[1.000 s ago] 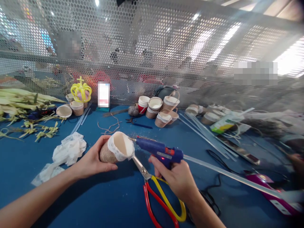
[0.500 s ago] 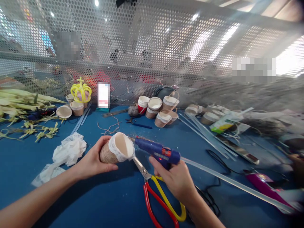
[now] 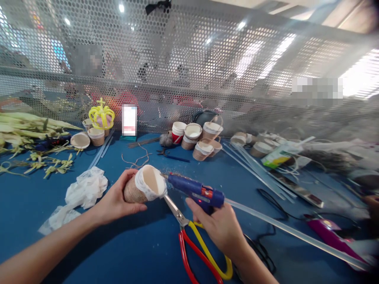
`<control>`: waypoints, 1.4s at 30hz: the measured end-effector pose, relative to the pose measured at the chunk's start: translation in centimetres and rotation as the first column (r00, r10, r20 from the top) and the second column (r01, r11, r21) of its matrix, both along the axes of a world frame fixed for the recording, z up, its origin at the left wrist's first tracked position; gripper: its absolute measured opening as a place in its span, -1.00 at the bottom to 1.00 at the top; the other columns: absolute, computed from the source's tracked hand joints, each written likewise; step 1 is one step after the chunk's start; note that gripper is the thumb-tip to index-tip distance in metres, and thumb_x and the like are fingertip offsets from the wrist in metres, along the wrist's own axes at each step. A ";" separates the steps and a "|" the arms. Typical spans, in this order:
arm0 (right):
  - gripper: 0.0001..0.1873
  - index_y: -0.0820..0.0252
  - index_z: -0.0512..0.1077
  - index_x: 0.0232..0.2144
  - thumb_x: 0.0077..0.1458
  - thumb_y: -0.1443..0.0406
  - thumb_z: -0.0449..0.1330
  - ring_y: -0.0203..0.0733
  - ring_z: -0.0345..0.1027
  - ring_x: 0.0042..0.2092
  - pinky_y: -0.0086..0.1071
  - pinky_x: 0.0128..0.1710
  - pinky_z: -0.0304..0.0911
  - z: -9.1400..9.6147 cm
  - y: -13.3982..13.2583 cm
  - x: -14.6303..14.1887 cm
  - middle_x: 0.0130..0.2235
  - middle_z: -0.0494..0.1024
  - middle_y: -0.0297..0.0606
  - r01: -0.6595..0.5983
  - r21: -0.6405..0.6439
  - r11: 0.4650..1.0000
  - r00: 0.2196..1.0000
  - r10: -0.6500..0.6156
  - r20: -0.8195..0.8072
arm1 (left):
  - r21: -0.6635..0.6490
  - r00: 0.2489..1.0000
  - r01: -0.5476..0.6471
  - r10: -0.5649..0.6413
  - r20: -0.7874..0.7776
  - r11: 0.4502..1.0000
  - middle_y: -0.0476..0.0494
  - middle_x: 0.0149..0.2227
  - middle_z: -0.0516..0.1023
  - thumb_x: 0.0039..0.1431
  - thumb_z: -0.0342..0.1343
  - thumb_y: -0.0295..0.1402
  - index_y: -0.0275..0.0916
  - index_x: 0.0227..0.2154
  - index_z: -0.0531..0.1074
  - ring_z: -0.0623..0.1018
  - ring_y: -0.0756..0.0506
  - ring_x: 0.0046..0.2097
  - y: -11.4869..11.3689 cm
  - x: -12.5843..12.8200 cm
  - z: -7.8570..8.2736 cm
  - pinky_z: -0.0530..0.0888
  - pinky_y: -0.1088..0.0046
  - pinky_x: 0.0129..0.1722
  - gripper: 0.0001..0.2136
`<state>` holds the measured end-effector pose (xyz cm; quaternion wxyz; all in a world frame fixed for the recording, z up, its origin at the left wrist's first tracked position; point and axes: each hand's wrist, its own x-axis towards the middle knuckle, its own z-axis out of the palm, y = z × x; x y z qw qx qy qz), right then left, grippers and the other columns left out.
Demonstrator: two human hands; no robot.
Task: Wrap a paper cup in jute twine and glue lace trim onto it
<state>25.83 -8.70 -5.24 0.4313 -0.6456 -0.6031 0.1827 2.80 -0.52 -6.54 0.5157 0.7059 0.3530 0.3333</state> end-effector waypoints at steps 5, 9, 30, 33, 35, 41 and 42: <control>-0.78 0.15 0.51 -0.45 -0.04 0.14 0.16 -0.22 0.24 -0.68 -0.38 -0.67 0.19 -0.2 0.0 0.1 -0.76 0.34 -0.39 -0.004 -0.007 1.000 1.000 0.004 0.028 | -0.015 1.000 -0.015 0.015 0.011 1.000 -0.13 -0.11 0.34 -0.21 0.25 -0.30 -0.16 -0.12 0.10 0.43 -0.19 -0.12 0.0 0.0 0.1 0.45 0.29 -0.21 -0.43; -0.80 0.13 0.49 -0.51 -0.07 0.15 0.18 -0.21 0.24 -0.68 -0.40 -0.70 0.17 -0.1 0.0 0.1 -0.77 0.34 -0.38 0.014 -0.008 1.000 1.000 -0.014 -0.005 | -0.020 1.000 -0.021 0.021 0.014 1.000 -0.12 -0.10 0.33 -0.20 0.25 -0.30 -0.15 -0.12 0.09 0.43 -0.18 -0.11 0.0 0.1 0.0 0.45 0.30 -0.21 -0.43; -0.81 0.15 0.49 -0.54 -0.08 0.18 0.17 -0.23 0.25 -0.67 -0.36 -0.64 0.22 0.7 -0.1 -0.1 -0.75 0.36 -0.40 0.011 -0.042 0.999 1.000 -0.010 0.023 | 0.020 0.995 -0.099 0.099 0.003 0.995 -0.14 -0.12 0.34 -0.20 0.24 -0.27 -0.17 -0.12 0.08 0.44 -0.18 -0.13 0.2 0.0 0.0 0.45 0.28 -0.20 -0.43; -0.81 0.13 0.48 -0.55 -0.09 0.16 0.18 -0.21 0.27 -0.66 -0.38 -0.65 0.21 0.4 -0.1 0.0 -0.78 0.33 -0.40 0.014 -0.015 1.000 1.000 -0.013 0.026 | 0.028 0.994 -0.113 0.113 -0.005 0.993 -0.14 -0.13 0.35 -0.18 0.23 -0.26 -0.17 -0.12 0.08 0.45 -0.17 -0.15 0.2 0.0 0.0 0.46 0.28 -0.22 -0.44; -0.80 0.13 0.47 -0.56 -0.09 0.15 0.18 -0.20 0.29 -0.65 -0.37 -0.64 0.22 0.3 -0.1 0.0 -0.78 0.33 -0.40 0.017 -0.009 1.000 0.999 -0.016 0.029 | 0.044 0.992 -0.127 0.127 -0.011 0.991 -0.13 -0.14 0.36 -0.18 0.23 -0.26 -0.17 -0.12 0.09 0.45 -0.17 -0.15 0.2 0.1 0.0 0.45 0.28 -0.22 -0.45; -0.81 0.12 0.47 -0.55 -0.11 0.14 0.20 -0.19 0.27 -0.65 -0.38 -0.68 0.17 0.3 -0.1 0.1 -0.77 0.33 -0.39 0.016 -0.022 1.000 0.999 -0.017 -0.042 | 0.063 0.987 -0.156 0.158 -0.022 0.986 -0.13 -0.14 0.37 -0.18 0.22 -0.25 -0.17 -0.13 0.09 0.46 -0.17 -0.16 0.3 0.1 -0.1 0.44 0.26 -0.21 -0.45; -0.80 0.13 0.47 -0.56 -0.10 0.13 0.20 -0.20 0.26 -0.66 -0.38 -0.67 0.17 0.3 -0.1 0.1 -0.77 0.33 -0.40 0.008 -0.040 0.999 0.999 -0.010 -0.053 | 0.065 0.987 -0.159 0.161 -0.023 0.985 -0.14 -0.13 0.36 -0.18 0.22 -0.25 -0.17 -0.13 0.10 0.45 -0.17 -0.15 0.3 0.1 -0.1 0.44 0.25 -0.20 -0.45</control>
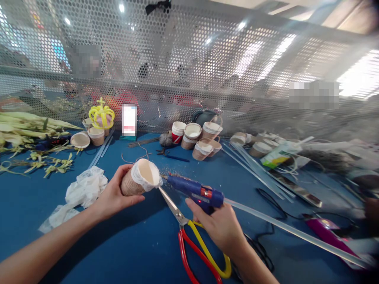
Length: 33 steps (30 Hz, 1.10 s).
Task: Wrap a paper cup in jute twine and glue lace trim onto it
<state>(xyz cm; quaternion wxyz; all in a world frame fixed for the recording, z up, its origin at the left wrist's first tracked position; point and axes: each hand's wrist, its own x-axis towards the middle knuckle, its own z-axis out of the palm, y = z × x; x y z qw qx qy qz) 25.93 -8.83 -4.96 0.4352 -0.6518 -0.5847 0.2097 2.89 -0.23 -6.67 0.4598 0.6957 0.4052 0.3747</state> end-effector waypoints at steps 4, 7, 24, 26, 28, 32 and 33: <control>-0.74 0.18 0.44 -0.58 -0.06 0.11 0.18 -0.30 0.17 -0.69 -0.42 -0.67 0.12 0.3 -0.2 -0.1 -0.75 0.32 -0.41 -0.060 -0.101 0.993 0.989 0.045 -0.141 | -0.012 1.000 -0.004 0.004 0.011 1.000 -0.15 -0.12 0.35 -0.19 0.22 -0.27 -0.18 -0.13 0.09 0.44 -0.18 -0.12 0.1 0.0 0.0 0.42 0.23 -0.16 -0.45; -0.69 0.24 0.44 -0.53 -0.04 0.09 0.16 -0.38 0.08 -0.70 -0.45 -0.67 0.02 0.8 -0.1 -0.4 -0.77 0.26 -0.45 -0.098 -0.140 0.985 0.941 0.046 -0.334 | -0.061 0.998 0.039 -0.036 0.051 0.997 -0.15 -0.11 0.35 -0.21 0.24 -0.27 -0.17 -0.11 0.09 0.43 -0.19 -0.12 0.0 0.0 0.0 0.42 0.23 -0.15 -0.42; -0.74 0.31 0.49 -0.46 -0.07 0.17 0.27 -0.59 -0.13 -0.72 -0.61 -0.75 -0.24 -0.8 1.3 -1.2 -0.61 0.38 -0.36 -0.462 -0.106 0.881 0.305 0.045 -0.951 | -0.301 0.906 0.354 -0.245 0.345 0.886 -0.26 -0.05 0.36 -0.23 0.31 -0.26 -0.22 0.03 0.12 0.43 -0.21 -0.09 -1.0 -0.3 -0.1 0.38 0.30 -0.13 -0.28; -0.74 0.31 0.49 -0.47 -0.07 0.17 0.26 -0.58 -0.14 -0.71 -0.61 -0.75 -0.24 -1.0 1.3 -1.2 -0.62 0.37 -0.37 -0.457 -0.108 0.883 0.306 0.042 -0.951 | -0.301 0.903 0.356 -0.243 0.354 0.885 -0.25 -0.05 0.36 -0.23 0.32 -0.28 -0.22 0.03 0.12 0.44 -0.19 -0.11 -1.1 -0.3 -0.1 0.38 0.31 -0.14 -0.28; -0.73 0.30 0.48 -0.47 -0.07 0.16 0.26 -0.57 -0.15 -0.71 -0.61 -0.75 -0.23 -1.1 1.2 -1.3 -0.66 0.31 -0.41 -0.445 -0.113 0.889 0.333 0.047 -0.942 | -0.299 0.900 0.361 -0.246 0.359 0.883 -0.24 -0.07 0.37 -0.23 0.32 -0.29 -0.21 0.02 0.13 0.44 -0.16 -0.14 -1.1 -0.4 -0.1 0.38 0.34 -0.16 -0.29; -0.69 0.28 0.45 -0.44 0.01 0.10 0.18 -0.49 -0.06 -0.71 -0.57 -0.73 -0.13 -1.0 1.0 -1.1 -0.75 0.22 -0.47 -0.373 -0.110 0.921 0.546 0.122 -0.829 | -0.299 0.901 0.355 -0.239 0.361 0.886 -0.18 -0.13 0.38 -0.22 0.32 -0.31 -0.20 -0.02 0.15 0.45 -0.12 -0.18 -0.9 -0.4 -0.2 0.39 0.40 -0.21 -0.34; -0.68 0.28 0.45 -0.44 0.03 0.09 0.16 -0.47 -0.01 -0.70 -0.56 -0.70 -0.07 -0.9 0.9 -0.9 -0.75 0.23 -0.46 -0.347 -0.120 0.930 0.637 0.140 -0.758 | -0.298 0.903 0.350 -0.235 0.358 0.888 -0.15 -0.15 0.39 -0.22 0.31 -0.32 -0.20 -0.04 0.16 0.45 -0.10 -0.20 -0.9 -0.3 -0.1 0.39 0.42 -0.23 -0.36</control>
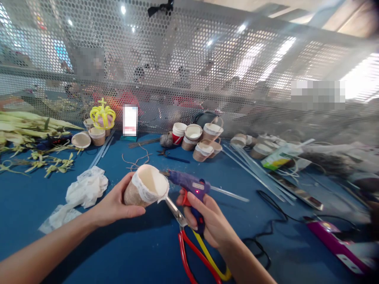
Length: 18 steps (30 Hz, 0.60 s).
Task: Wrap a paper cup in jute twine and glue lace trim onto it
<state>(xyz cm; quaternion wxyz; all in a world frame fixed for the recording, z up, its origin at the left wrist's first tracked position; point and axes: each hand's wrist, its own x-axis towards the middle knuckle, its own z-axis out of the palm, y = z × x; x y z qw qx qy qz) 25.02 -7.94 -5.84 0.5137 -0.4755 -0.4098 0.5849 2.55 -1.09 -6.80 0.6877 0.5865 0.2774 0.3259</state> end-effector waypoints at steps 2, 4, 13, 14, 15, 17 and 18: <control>-0.65 0.29 0.46 -0.44 0.04 0.08 0.12 -0.43 0.07 -0.68 -0.52 -0.64 0.05 0.3 -0.1 0.4 -0.75 0.28 -0.43 0.024 0.050 0.998 0.962 -0.037 0.271 | 0.001 1.000 -0.006 0.006 -0.008 1.000 -0.11 -0.18 0.39 -0.21 0.31 -0.34 -0.19 -0.09 0.18 0.45 -0.06 -0.24 0.1 0.1 0.2 0.39 0.46 -0.25 -0.42; -0.61 0.30 0.47 -0.46 0.03 0.06 0.11 -0.39 0.14 -0.66 -0.48 -0.60 0.11 0.6 -0.1 0.8 -0.73 0.33 -0.40 0.042 0.081 0.996 0.859 -0.078 0.506 | 0.000 1.000 -0.004 0.004 -0.019 1.000 -0.08 -0.21 0.38 -0.21 0.30 -0.35 -0.18 -0.13 0.19 0.44 -0.03 -0.27 0.1 0.2 0.4 0.40 0.48 -0.28 -0.46; -0.64 0.30 0.44 -0.53 -0.02 0.09 0.09 -0.34 0.18 -0.65 -0.45 -0.62 0.13 2.2 -0.2 1.2 -0.73 0.32 -0.38 0.016 0.007 1.000 0.705 -0.016 0.709 | 0.155 0.979 -0.009 0.040 -0.200 0.988 -0.06 -0.23 0.34 -0.19 0.26 -0.37 -0.17 -0.10 0.16 0.40 -0.03 -0.30 0.4 0.1 0.5 0.40 0.52 -0.37 -0.46; -0.64 0.30 0.44 -0.51 -0.01 0.09 0.09 -0.35 0.17 -0.65 -0.46 -0.62 0.12 2.4 -0.2 1.2 -0.73 0.31 -0.39 0.010 0.014 1.000 0.722 -0.017 0.692 | 0.167 0.977 -0.005 0.041 -0.210 0.986 -0.06 -0.22 0.34 -0.18 0.26 -0.37 -0.16 -0.10 0.16 0.40 -0.03 -0.30 0.4 0.1 0.5 0.40 0.52 -0.37 -0.46; -0.63 0.30 0.44 -0.49 0.00 0.08 0.08 -0.35 0.17 -0.65 -0.46 -0.62 0.12 2.5 -0.2 1.2 -0.73 0.31 -0.40 0.007 0.025 1.000 0.739 -0.022 0.674 | 0.175 0.975 0.001 0.038 -0.217 0.985 -0.07 -0.21 0.34 -0.18 0.26 -0.37 -0.16 -0.09 0.16 0.40 -0.04 -0.30 0.4 0.1 0.6 0.40 0.52 -0.38 -0.45; -0.62 0.30 0.45 -0.45 0.01 0.08 0.07 -0.35 0.17 -0.65 -0.47 -0.61 0.11 2.6 -0.1 1.3 -0.72 0.31 -0.41 0.008 0.048 0.999 0.761 -0.038 0.647 | 0.172 0.975 0.022 0.016 -0.220 0.985 -0.08 -0.20 0.35 -0.18 0.26 -0.37 -0.16 -0.09 0.17 0.40 -0.04 -0.30 0.4 0.1 0.7 0.40 0.51 -0.39 -0.45; -0.63 0.30 0.45 -0.45 0.01 0.08 0.08 -0.35 0.17 -0.65 -0.47 -0.61 0.11 2.6 0.0 1.4 -0.72 0.32 -0.40 0.008 0.052 0.999 0.766 -0.040 0.642 | 0.163 0.977 0.032 0.003 -0.212 0.986 -0.09 -0.20 0.35 -0.19 0.26 -0.37 -0.17 -0.08 0.17 0.41 -0.05 -0.29 0.4 0.1 0.8 0.40 0.51 -0.38 -0.44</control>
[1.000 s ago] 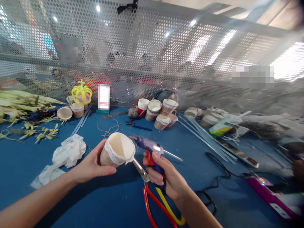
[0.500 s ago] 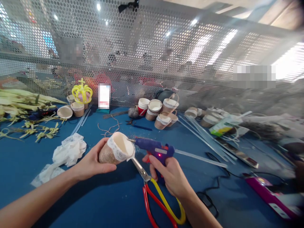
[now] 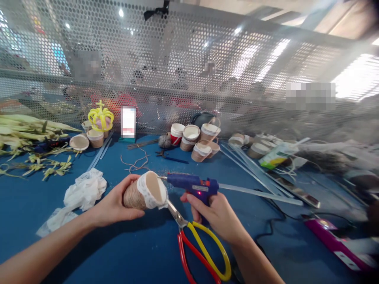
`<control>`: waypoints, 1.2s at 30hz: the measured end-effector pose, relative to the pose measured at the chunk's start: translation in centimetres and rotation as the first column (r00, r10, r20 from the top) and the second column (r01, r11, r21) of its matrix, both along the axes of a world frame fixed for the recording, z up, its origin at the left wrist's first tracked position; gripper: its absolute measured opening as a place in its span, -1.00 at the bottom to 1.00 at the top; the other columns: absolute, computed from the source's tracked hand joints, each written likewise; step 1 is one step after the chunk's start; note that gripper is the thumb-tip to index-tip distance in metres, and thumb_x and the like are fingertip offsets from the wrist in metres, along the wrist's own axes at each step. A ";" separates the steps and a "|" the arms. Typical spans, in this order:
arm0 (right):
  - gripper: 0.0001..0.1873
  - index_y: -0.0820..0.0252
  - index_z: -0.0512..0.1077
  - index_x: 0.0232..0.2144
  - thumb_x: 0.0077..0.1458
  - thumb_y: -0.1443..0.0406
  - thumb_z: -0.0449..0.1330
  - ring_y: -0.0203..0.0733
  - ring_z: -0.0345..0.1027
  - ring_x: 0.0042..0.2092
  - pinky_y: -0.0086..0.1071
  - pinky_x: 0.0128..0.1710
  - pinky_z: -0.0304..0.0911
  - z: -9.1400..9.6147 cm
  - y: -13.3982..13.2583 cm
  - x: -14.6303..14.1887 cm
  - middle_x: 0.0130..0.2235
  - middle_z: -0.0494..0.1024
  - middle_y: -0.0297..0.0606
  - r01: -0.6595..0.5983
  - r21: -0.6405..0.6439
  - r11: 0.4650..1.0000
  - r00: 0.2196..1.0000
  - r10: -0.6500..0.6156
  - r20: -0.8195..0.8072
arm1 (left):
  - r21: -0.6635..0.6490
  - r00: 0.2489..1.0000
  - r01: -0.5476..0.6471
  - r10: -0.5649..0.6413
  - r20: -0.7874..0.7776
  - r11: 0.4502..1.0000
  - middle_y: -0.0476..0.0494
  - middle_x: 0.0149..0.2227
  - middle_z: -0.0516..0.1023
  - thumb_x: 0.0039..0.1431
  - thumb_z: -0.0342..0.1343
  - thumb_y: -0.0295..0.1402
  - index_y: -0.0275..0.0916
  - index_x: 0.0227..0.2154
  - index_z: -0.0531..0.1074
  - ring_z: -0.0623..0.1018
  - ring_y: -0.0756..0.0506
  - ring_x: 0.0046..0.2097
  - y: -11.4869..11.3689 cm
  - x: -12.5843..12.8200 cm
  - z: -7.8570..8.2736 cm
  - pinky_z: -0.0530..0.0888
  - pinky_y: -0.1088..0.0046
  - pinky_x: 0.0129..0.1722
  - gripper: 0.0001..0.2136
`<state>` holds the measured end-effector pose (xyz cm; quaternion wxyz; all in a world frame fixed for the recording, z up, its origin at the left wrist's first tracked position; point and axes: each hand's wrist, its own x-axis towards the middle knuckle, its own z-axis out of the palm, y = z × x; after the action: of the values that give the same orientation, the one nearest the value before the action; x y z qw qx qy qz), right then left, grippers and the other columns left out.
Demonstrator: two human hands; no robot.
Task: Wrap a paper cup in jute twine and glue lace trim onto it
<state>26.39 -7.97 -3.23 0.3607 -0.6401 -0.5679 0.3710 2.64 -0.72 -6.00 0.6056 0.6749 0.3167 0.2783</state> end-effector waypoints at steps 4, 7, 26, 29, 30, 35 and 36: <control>-0.64 0.30 0.43 -0.50 -0.01 0.08 0.11 -0.36 0.16 -0.64 -0.48 -0.61 0.11 0.0 0.0 0.2 -0.73 0.33 -0.39 -0.034 -0.044 0.998 0.999 0.034 0.005 | -0.075 0.997 0.048 -0.044 0.057 0.996 -0.11 -0.18 0.37 -0.21 0.28 -0.34 -0.20 -0.06 0.19 0.43 -0.07 -0.28 0.1 -0.2 -0.1 0.40 0.46 -0.33 -0.41; -0.61 0.31 0.44 -0.49 0.00 0.06 0.12 -0.38 0.15 -0.65 -0.49 -0.62 0.11 0.4 -0.1 0.4 -0.73 0.32 -0.40 -0.094 -0.044 0.995 0.995 0.094 -0.018 | -0.139 0.989 0.112 -0.096 0.116 0.984 -0.14 -0.18 0.39 -0.23 0.31 -0.31 -0.20 -0.02 0.19 0.43 -0.05 -0.31 0.3 -0.6 -0.5 0.39 0.46 -0.33 -0.36; -0.67 0.30 0.44 -0.50 0.00 0.11 0.14 -0.41 0.13 -0.66 -0.51 -0.62 0.09 1.3 -0.3 0.7 -0.73 0.30 -0.42 -0.157 -0.037 0.987 0.986 0.154 -0.068 | -0.373 0.872 0.436 -0.283 0.399 0.819 -0.14 -0.49 0.49 -0.24 0.25 -0.01 -0.30 -0.26 0.39 0.47 0.01 -0.53 0.5 -0.9 -1.2 0.41 0.63 -0.61 -0.47; -0.68 0.30 0.43 -0.52 0.00 0.12 0.14 -0.39 0.18 -0.65 -0.50 -0.61 0.14 1.1 -0.2 0.9 -0.72 0.32 -0.40 -0.168 -0.102 0.980 0.986 0.168 -0.010 | -0.383 0.883 0.419 -0.271 0.385 0.823 -0.16 -0.46 0.50 -0.23 0.24 -0.01 -0.31 -0.23 0.39 0.48 0.01 -0.53 0.5 -0.8 -1.3 0.41 0.63 -0.61 -0.46; -0.68 0.29 0.43 -0.53 -0.01 0.12 0.14 -0.38 0.18 -0.65 -0.50 -0.62 0.14 1.1 -0.3 1.0 -0.72 0.32 -0.40 -0.171 -0.123 0.978 0.985 0.172 -0.002 | -0.381 0.885 0.414 -0.267 0.382 0.827 -0.16 -0.45 0.50 -0.23 0.25 -0.01 -0.30 -0.22 0.39 0.48 0.01 -0.53 0.5 -0.8 -1.4 0.41 0.63 -0.60 -0.45; -0.68 0.29 0.43 -0.54 -0.02 0.11 0.14 -0.39 0.17 -0.66 -0.48 -0.59 0.18 1.0 -0.6 0.8 -0.74 0.31 -0.42 -0.161 -0.095 0.982 0.987 0.158 -0.039 | -0.367 0.890 0.403 -0.266 0.370 0.838 -0.15 -0.45 0.49 -0.27 0.27 -0.01 -0.30 -0.23 0.40 0.47 0.00 -0.51 0.4 -0.8 -1.4 0.42 0.61 -0.58 -0.44; -0.67 0.29 0.43 -0.54 -0.02 0.11 0.14 -0.38 0.18 -0.65 -0.48 -0.57 0.19 1.0 -0.7 0.8 -0.74 0.31 -0.42 -0.150 -0.081 0.985 0.988 0.148 -0.036 | -0.359 0.893 0.396 -0.262 0.367 0.845 -0.15 -0.44 0.49 -0.28 0.27 -0.01 -0.30 -0.22 0.40 0.46 0.00 -0.51 0.4 -0.8 -1.4 0.42 0.60 -0.58 -0.43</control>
<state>27.15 -8.64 -2.23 0.3132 -0.6048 -0.5928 0.4297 1.87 -0.36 -7.39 0.8179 0.5204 0.1507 0.1938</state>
